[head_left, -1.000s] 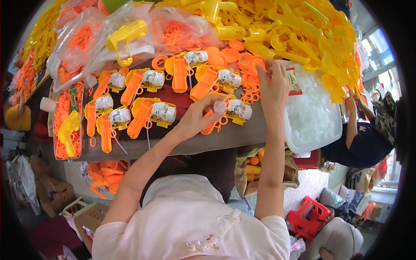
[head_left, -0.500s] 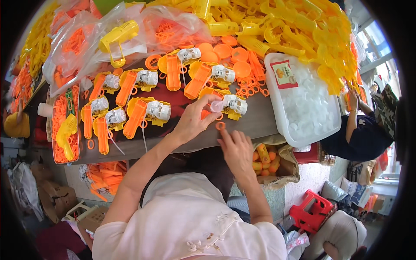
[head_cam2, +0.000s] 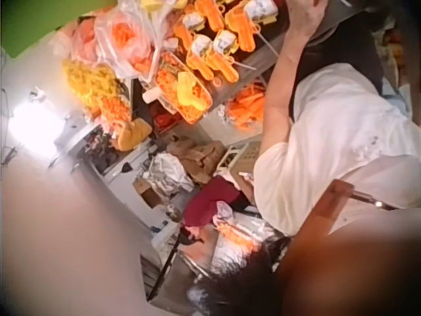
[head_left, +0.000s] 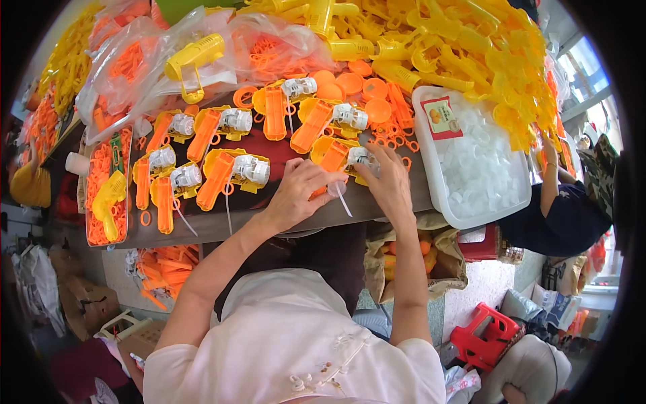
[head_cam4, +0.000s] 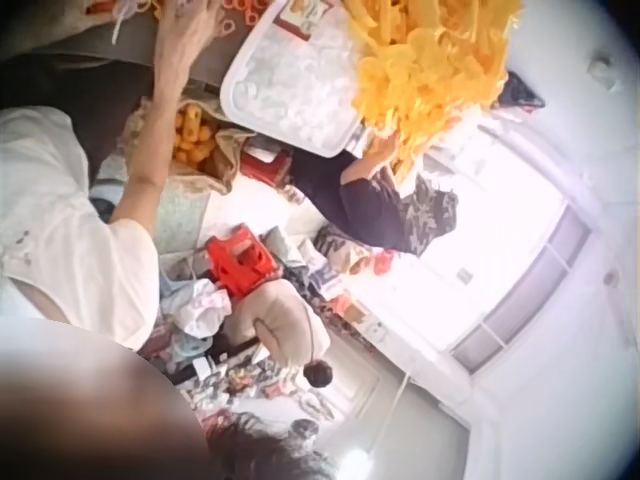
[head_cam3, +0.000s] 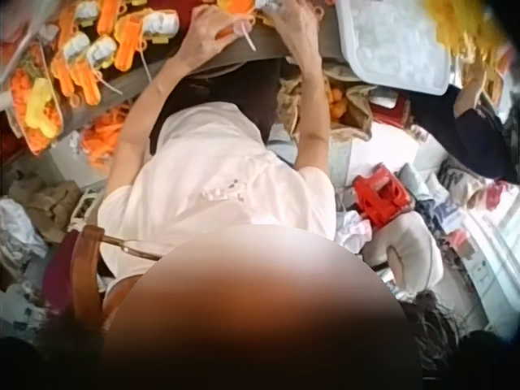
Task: Assembling plastic toy bubble guns by attaching components and organizing them on a workbench.
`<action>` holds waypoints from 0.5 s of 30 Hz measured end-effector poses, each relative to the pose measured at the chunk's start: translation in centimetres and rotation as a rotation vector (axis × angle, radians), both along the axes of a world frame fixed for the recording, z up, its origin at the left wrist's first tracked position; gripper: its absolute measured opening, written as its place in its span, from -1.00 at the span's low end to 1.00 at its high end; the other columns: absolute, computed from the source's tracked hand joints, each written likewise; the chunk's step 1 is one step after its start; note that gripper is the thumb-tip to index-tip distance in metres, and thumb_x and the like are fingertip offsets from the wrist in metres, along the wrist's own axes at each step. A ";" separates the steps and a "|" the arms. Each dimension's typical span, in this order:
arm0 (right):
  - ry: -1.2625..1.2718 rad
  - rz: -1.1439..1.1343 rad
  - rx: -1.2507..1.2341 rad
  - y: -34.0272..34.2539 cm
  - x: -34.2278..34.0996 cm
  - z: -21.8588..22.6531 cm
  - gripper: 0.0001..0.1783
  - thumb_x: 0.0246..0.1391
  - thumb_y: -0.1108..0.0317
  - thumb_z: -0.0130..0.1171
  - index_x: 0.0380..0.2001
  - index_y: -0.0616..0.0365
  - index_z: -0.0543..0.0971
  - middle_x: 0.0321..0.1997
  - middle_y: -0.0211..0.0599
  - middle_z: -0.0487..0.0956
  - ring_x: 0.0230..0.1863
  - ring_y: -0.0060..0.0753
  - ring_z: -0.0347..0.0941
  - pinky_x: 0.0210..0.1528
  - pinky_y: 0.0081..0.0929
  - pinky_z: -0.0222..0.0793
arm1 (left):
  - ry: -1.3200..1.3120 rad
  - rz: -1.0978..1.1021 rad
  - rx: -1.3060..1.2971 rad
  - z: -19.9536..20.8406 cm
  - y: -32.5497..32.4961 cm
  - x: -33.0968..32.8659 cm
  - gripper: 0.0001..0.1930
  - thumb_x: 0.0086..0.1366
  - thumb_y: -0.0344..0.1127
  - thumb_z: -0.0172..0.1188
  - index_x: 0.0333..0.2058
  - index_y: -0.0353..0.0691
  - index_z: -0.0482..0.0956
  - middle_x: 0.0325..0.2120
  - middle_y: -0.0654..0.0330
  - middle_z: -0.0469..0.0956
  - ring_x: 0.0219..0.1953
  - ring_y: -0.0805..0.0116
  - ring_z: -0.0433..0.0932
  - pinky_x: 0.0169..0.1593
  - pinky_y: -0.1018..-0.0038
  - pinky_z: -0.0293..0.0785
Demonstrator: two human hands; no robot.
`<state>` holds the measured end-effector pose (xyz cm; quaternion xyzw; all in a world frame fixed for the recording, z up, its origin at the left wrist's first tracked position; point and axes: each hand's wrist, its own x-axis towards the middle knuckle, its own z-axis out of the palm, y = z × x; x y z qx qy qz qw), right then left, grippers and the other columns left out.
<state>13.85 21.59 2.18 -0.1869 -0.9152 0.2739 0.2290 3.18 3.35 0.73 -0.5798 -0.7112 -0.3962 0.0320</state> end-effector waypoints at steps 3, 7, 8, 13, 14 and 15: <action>-0.038 0.020 -0.079 0.8 0.3 -0.1 -0.53 -0.05 0.26 0.32 -0.05 0.21 0.55 -0.07 -0.10 0.56 0.02 -0.09 0.45 0.00 -0.25 0.37 | -0.112 -0.048 -0.108 0.1 -0.3 0.2 -0.60 0.05 -0.47 0.29 -0.07 -0.05 0.56 -0.26 0.34 0.52 -0.19 0.40 0.42 0.08 0.37 0.16; -0.118 0.025 -0.125 0.5 0.6 1.1 -0.56 -0.08 0.24 0.32 -0.10 0.20 0.58 -0.09 -0.12 0.57 -0.05 -0.08 0.48 -0.05 -0.25 0.39 | -0.381 -0.106 -0.094 1.0 -1.2 0.8 -0.67 0.10 -0.49 0.24 -0.12 -0.08 0.58 -0.19 0.33 0.58 -0.13 0.40 0.48 0.11 0.38 0.18; -0.148 0.035 -0.152 0.4 0.6 1.3 -0.56 -0.09 0.23 0.32 -0.12 0.19 0.59 -0.11 -0.12 0.58 -0.08 -0.07 0.50 -0.06 -0.24 0.40 | -0.432 -0.123 -0.091 1.1 -1.4 0.8 -0.66 0.10 -0.52 0.22 -0.11 -0.10 0.57 -0.16 0.32 0.59 -0.15 0.38 0.50 0.10 0.39 0.22; -0.304 0.084 -0.119 1.9 -0.1 2.1 -0.55 -0.16 0.27 0.34 -0.16 0.25 0.57 -0.21 -0.11 0.62 -0.15 -0.12 0.55 -0.10 -0.33 0.42 | -0.511 -0.129 -0.132 1.1 -1.0 0.7 -0.72 0.13 -0.47 0.26 -0.14 -0.16 0.57 -0.17 0.26 0.62 -0.11 0.34 0.54 0.00 0.42 0.36; -0.380 0.114 -0.121 2.4 -0.5 2.2 -0.56 -0.17 0.27 0.35 -0.19 0.26 0.57 -0.26 -0.10 0.63 -0.18 -0.13 0.57 -0.12 -0.33 0.43 | -0.450 -0.117 -0.134 1.0 -0.9 0.6 -0.74 0.14 -0.45 0.27 -0.15 -0.18 0.57 -0.17 0.24 0.63 -0.12 0.33 0.55 -0.04 0.42 0.39; -0.379 0.106 -0.123 2.9 -0.9 2.1 -0.56 -0.17 0.27 0.35 -0.19 0.26 0.57 -0.26 -0.10 0.63 -0.18 -0.13 0.57 -0.12 -0.33 0.43 | -0.450 -0.126 -0.137 0.7 -0.5 0.5 -0.74 0.14 -0.45 0.27 -0.15 -0.18 0.57 -0.17 0.24 0.63 -0.12 0.33 0.55 -0.04 0.42 0.39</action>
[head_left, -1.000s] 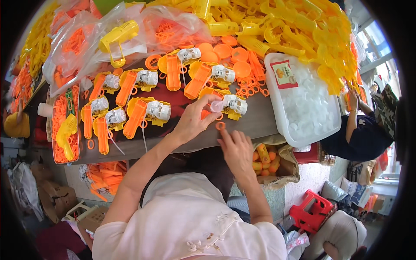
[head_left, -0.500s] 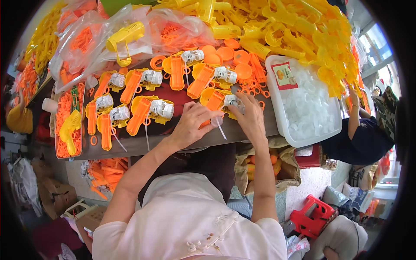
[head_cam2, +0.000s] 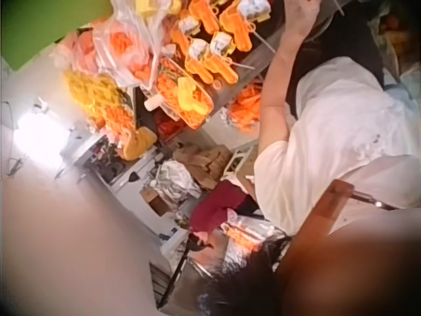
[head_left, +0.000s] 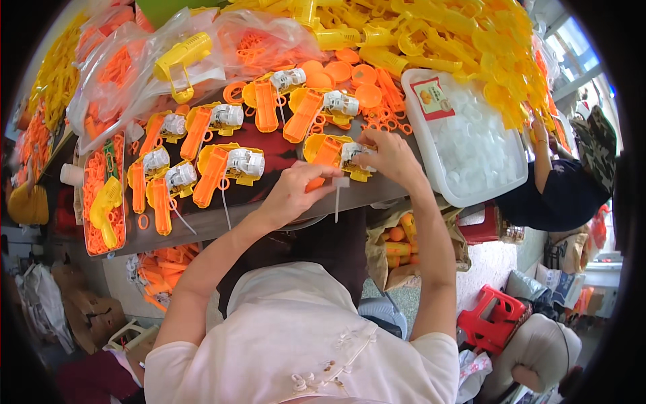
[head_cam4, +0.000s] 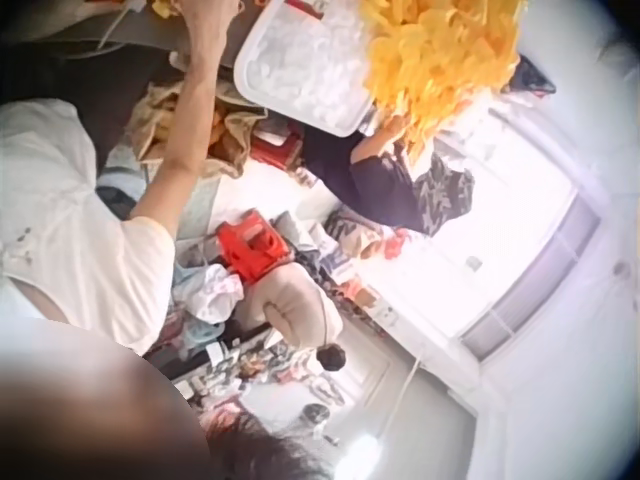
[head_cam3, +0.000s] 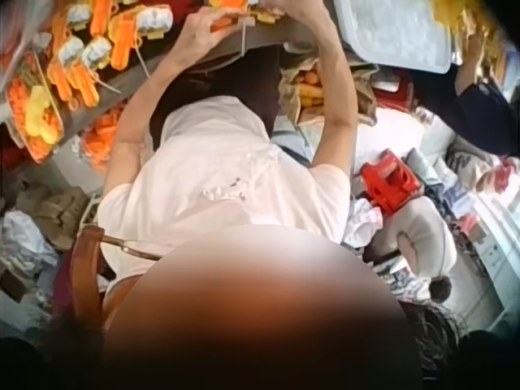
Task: Assembling plastic toy bubble guns by attaching components and organizing them on a workbench.
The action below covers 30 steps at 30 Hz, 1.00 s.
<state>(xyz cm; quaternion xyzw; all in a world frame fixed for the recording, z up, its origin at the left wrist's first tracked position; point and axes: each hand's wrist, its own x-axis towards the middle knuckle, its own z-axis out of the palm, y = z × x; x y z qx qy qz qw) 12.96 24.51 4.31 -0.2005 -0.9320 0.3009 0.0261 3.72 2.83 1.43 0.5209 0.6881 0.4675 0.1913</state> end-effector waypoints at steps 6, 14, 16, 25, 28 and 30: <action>-0.131 0.058 -0.084 1.4 -1.0 -0.4 -0.56 -0.28 0.17 0.37 -0.26 0.12 0.58 -0.23 -0.20 0.63 -0.13 -0.12 0.55 -0.10 -0.24 0.40 | 0.583 -0.038 0.158 -0.5 3.8 0.3 -0.73 0.12 -0.41 0.26 -0.15 -0.16 0.59 -0.29 0.28 0.60 -0.18 0.35 0.55 -0.04 0.41 0.33; -0.052 0.049 0.013 -0.1 -0.7 0.2 -0.61 -0.25 0.29 0.32 -0.28 0.22 0.56 -0.28 -0.11 0.63 -0.19 -0.12 0.57 -0.13 -0.31 0.45 | 0.810 -0.129 0.214 -1.7 4.2 0.1 -0.75 0.14 -0.37 0.12 -0.18 -0.12 0.59 -0.28 0.31 0.54 -0.12 0.40 0.50 -0.02 0.40 0.29; -0.055 0.046 0.013 0.1 -0.6 0.0 -0.61 -0.25 0.29 0.32 -0.27 0.21 0.56 -0.28 -0.11 0.63 -0.19 -0.12 0.57 -0.13 -0.31 0.45 | 0.828 -0.146 0.214 -1.2 4.4 0.2 -0.76 0.15 -0.37 0.12 -0.18 -0.13 0.59 -0.29 0.31 0.53 -0.11 0.40 0.50 -0.02 0.40 0.29; -0.057 0.011 -0.021 -0.2 -0.4 -0.1 -0.62 -0.29 0.30 0.33 -0.28 0.13 0.59 -0.23 -0.13 0.63 -0.10 -0.05 0.54 -0.08 -0.22 0.42 | 0.967 -0.197 0.164 -0.5 5.3 0.2 -0.78 0.15 -0.36 0.16 -0.19 -0.15 0.60 -0.36 0.30 0.49 -0.19 0.38 0.47 -0.06 0.40 0.32; -0.061 0.009 -0.009 -0.5 -0.3 0.2 -0.63 -0.26 0.28 0.32 -0.27 0.13 0.59 -0.23 -0.14 0.63 -0.10 -0.06 0.54 -0.07 -0.21 0.42 | 0.940 -0.204 0.166 -0.7 5.1 0.2 -0.78 0.15 -0.37 0.16 -0.19 -0.16 0.61 -0.36 0.30 0.49 -0.20 0.38 0.47 -0.06 0.39 0.32; -0.055 0.014 0.007 -0.8 -0.2 0.3 -0.63 -0.24 0.27 0.32 -0.27 0.12 0.59 -0.23 -0.15 0.63 -0.11 -0.06 0.54 -0.07 -0.21 0.42 | 0.898 -0.201 0.182 -0.9 4.6 0.2 -0.77 0.16 -0.37 0.16 -0.18 -0.15 0.61 -0.35 0.30 0.50 -0.20 0.38 0.47 -0.05 0.38 0.32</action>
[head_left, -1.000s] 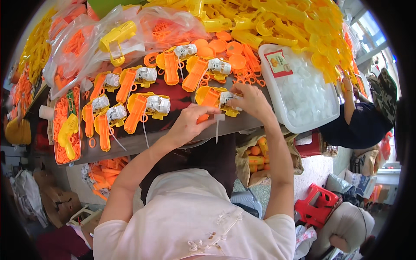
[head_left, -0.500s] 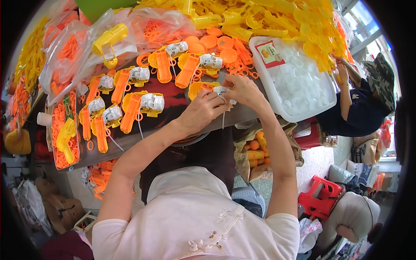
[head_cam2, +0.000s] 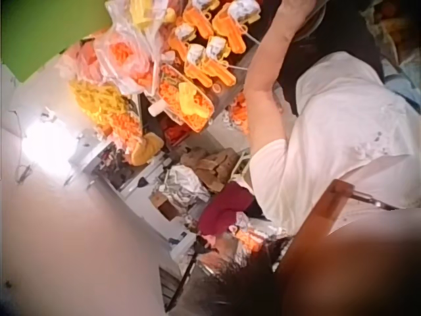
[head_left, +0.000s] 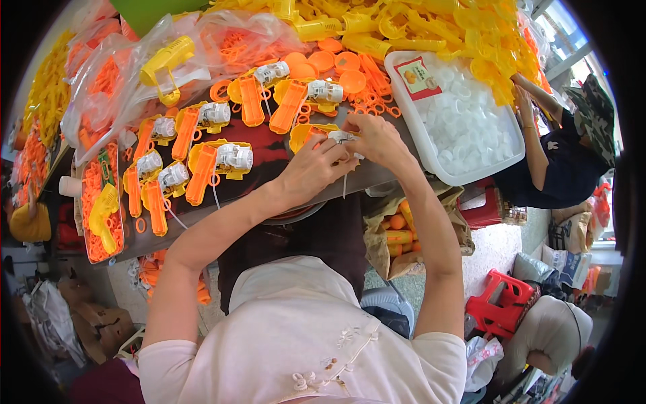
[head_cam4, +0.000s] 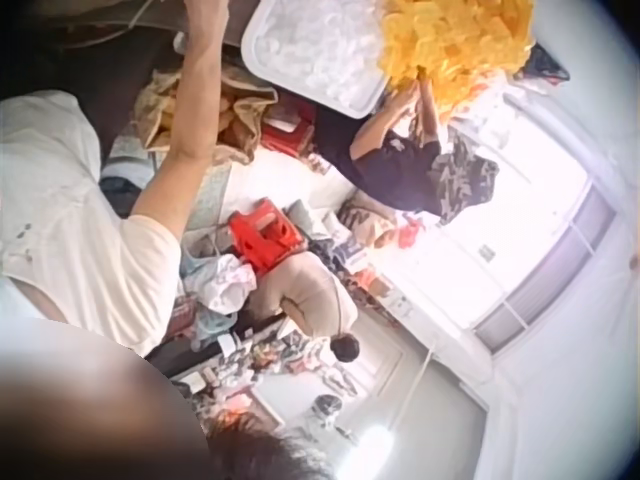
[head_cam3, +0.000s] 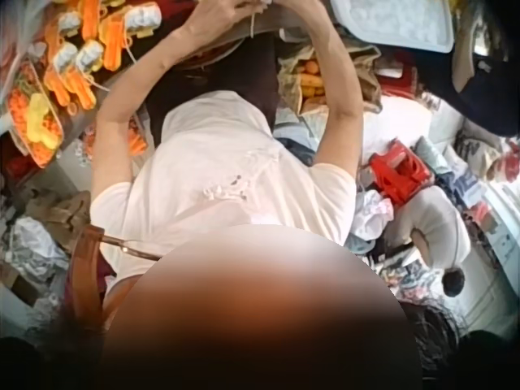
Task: Assembling plastic toy bubble guns by attaching components and organizing them on a workbench.
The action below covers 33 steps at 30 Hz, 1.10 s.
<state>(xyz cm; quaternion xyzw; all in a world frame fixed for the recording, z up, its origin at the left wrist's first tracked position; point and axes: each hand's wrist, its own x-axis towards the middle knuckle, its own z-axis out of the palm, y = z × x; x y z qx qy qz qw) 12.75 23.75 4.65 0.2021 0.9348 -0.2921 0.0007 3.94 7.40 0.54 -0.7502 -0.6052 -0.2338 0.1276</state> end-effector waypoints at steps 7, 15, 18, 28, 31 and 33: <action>0.003 0.003 0.019 -0.6 0.2 0.7 -0.59 -0.18 0.23 0.35 -0.23 0.17 0.55 -0.23 -0.14 0.64 -0.14 -0.10 0.56 -0.11 -0.27 0.41 | -0.233 0.229 0.164 -0.8 -2.6 0.0 -0.64 0.11 -0.34 0.25 -0.06 -0.11 0.57 -0.22 0.28 0.49 -0.11 0.34 0.45 0.00 0.33 0.27; 0.077 0.012 0.021 -0.7 0.7 -0.3 -0.62 -0.18 0.24 0.37 -0.26 0.16 0.56 -0.27 -0.10 0.62 -0.16 -0.04 0.54 -0.15 -0.18 0.39 | -0.015 0.221 -0.013 -0.7 -2.4 -0.4 -0.71 0.15 -0.29 0.24 -0.12 -0.09 0.53 -0.16 0.22 0.41 -0.09 0.28 0.41 0.03 0.29 0.25; 0.100 0.020 0.024 -0.6 0.9 -0.2 -0.62 -0.15 0.26 0.35 -0.26 0.21 0.54 -0.29 -0.10 0.62 -0.20 -0.06 0.53 -0.18 -0.25 0.38 | -0.057 0.244 -0.033 -0.7 -2.5 0.0 -0.72 0.17 -0.27 0.22 -0.13 -0.13 0.51 -0.13 0.20 0.40 -0.08 0.28 0.39 0.05 0.28 0.23; 0.104 -0.002 0.017 -0.7 1.3 -0.4 -0.64 -0.13 0.26 0.33 -0.25 0.21 0.54 -0.27 -0.13 0.62 -0.18 -0.09 0.53 -0.16 -0.26 0.38 | 0.074 0.281 -0.123 -0.3 -2.0 0.6 -0.63 0.15 -0.29 0.23 -0.05 -0.14 0.47 -0.08 0.21 0.39 -0.05 0.23 0.38 0.11 0.22 0.24; 0.152 -0.011 0.022 -0.8 1.0 -0.3 -0.64 -0.12 0.27 0.31 -0.25 0.21 0.54 -0.24 -0.14 0.61 -0.16 -0.08 0.52 -0.15 -0.26 0.38 | -0.008 0.285 -0.029 -0.7 -2.9 0.6 -0.63 0.17 -0.26 0.21 -0.04 -0.15 0.46 -0.07 0.20 0.39 -0.05 0.22 0.37 0.13 0.21 0.23; 0.159 0.002 0.042 -1.1 0.9 -0.1 -0.64 -0.12 0.27 0.31 -0.25 0.21 0.53 -0.23 -0.13 0.61 -0.16 -0.08 0.52 -0.15 -0.27 0.38 | 0.044 0.354 -0.092 -0.7 -2.5 1.1 -0.62 0.14 -0.29 0.23 -0.03 -0.14 0.47 -0.03 0.19 0.39 -0.01 0.20 0.37 0.13 0.21 0.23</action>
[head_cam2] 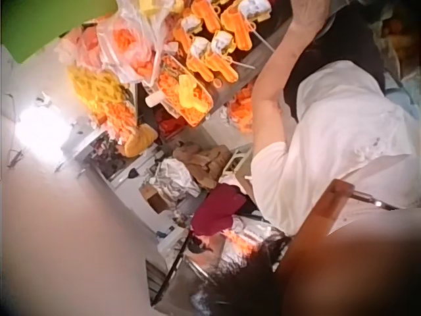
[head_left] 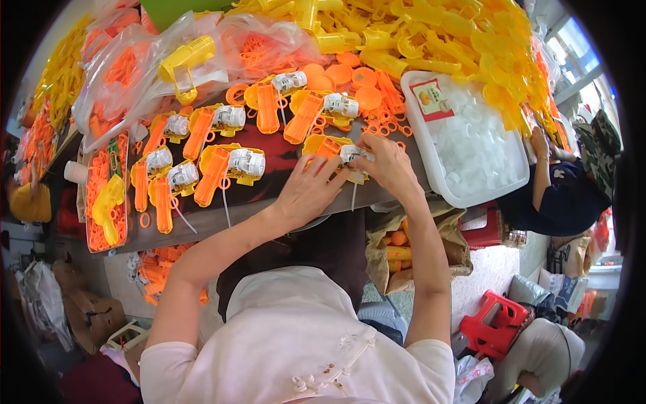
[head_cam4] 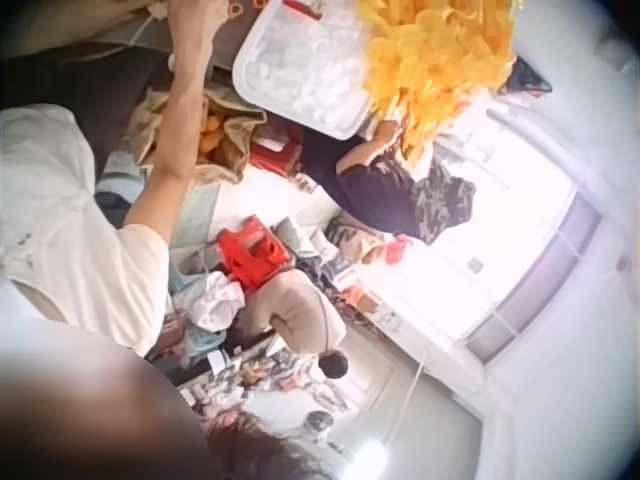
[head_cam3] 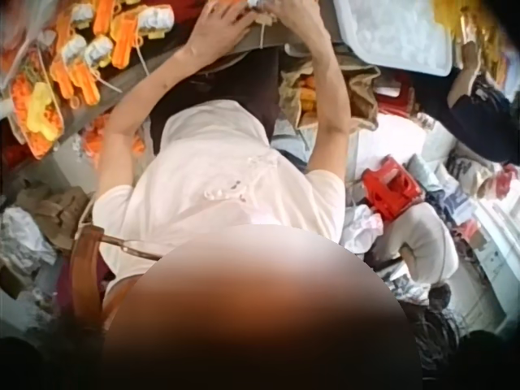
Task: Assembling plastic toy bubble guns by attaching components and organizing them on a workbench.
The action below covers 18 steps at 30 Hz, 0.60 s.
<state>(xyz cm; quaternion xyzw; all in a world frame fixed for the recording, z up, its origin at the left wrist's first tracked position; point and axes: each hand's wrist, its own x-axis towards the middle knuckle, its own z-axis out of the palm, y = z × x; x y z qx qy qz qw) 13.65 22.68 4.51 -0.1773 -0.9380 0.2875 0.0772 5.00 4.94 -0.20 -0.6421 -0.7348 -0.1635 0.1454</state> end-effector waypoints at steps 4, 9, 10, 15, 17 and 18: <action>-0.013 -0.034 0.000 0.0 0.5 -0.5 -0.64 -0.12 0.26 0.31 -0.24 0.20 0.54 -0.25 -0.10 0.61 -0.17 -0.04 0.53 -0.15 -0.22 0.39 | -0.008 -0.027 -0.041 0.1 0.3 0.0 -0.58 0.11 -0.33 0.25 -0.02 -0.16 0.46 0.01 0.13 0.40 0.04 0.18 0.36 0.13 0.23 0.23; -0.064 -0.033 -0.043 -0.9 0.2 -0.4 -0.57 -0.13 0.30 0.33 -0.14 0.15 0.53 -0.10 -0.09 0.55 -0.04 -0.06 0.48 -0.07 -0.16 0.39 | -0.136 -0.088 0.044 0.3 -1.2 -0.3 -0.63 0.14 -0.42 0.20 -0.04 -0.25 0.45 0.03 0.03 0.38 0.05 0.08 0.37 0.18 0.23 0.27; 0.098 -0.062 0.156 -1.8 0.3 -1.1 -0.52 -0.12 0.33 0.32 -0.06 0.12 0.49 0.00 -0.08 0.50 0.03 -0.06 0.43 -0.02 -0.18 0.36 | -0.134 -0.092 0.048 0.4 -1.3 -0.1 -0.63 0.14 -0.42 0.20 -0.04 -0.25 0.45 0.03 0.03 0.38 0.05 0.08 0.37 0.18 0.23 0.27; 0.196 0.113 0.344 -3.9 1.9 -3.8 -0.37 -0.01 0.42 0.24 0.19 0.02 0.36 0.26 -0.18 0.30 0.33 -0.07 0.13 0.37 0.09 -0.09 | -0.357 0.030 0.256 0.8 -2.8 0.0 -0.70 0.10 -0.52 0.15 -0.14 -0.27 0.46 -0.04 0.03 0.39 0.09 0.03 0.34 0.22 0.12 0.25; 0.196 0.094 0.386 -2.4 2.3 -4.2 -0.40 0.00 0.47 0.19 0.17 0.02 0.37 0.26 -0.18 0.29 0.34 -0.08 0.11 0.37 0.11 -0.11 | -0.250 0.044 0.207 1.4 -2.7 -1.7 -0.70 0.01 -0.55 0.14 -0.21 -0.26 0.49 -0.10 0.07 0.42 0.06 0.05 0.35 0.20 0.16 0.26; 0.195 0.076 0.422 -1.7 2.6 -3.9 -0.43 0.01 0.51 0.14 0.16 0.02 0.39 0.27 -0.18 0.29 0.35 -0.08 0.10 0.37 0.13 -0.12 | -0.195 0.058 0.182 1.8 -2.4 -2.7 -0.70 -0.02 -0.56 0.14 -0.23 -0.26 0.50 -0.12 0.08 0.43 0.05 0.06 0.36 0.20 0.18 0.27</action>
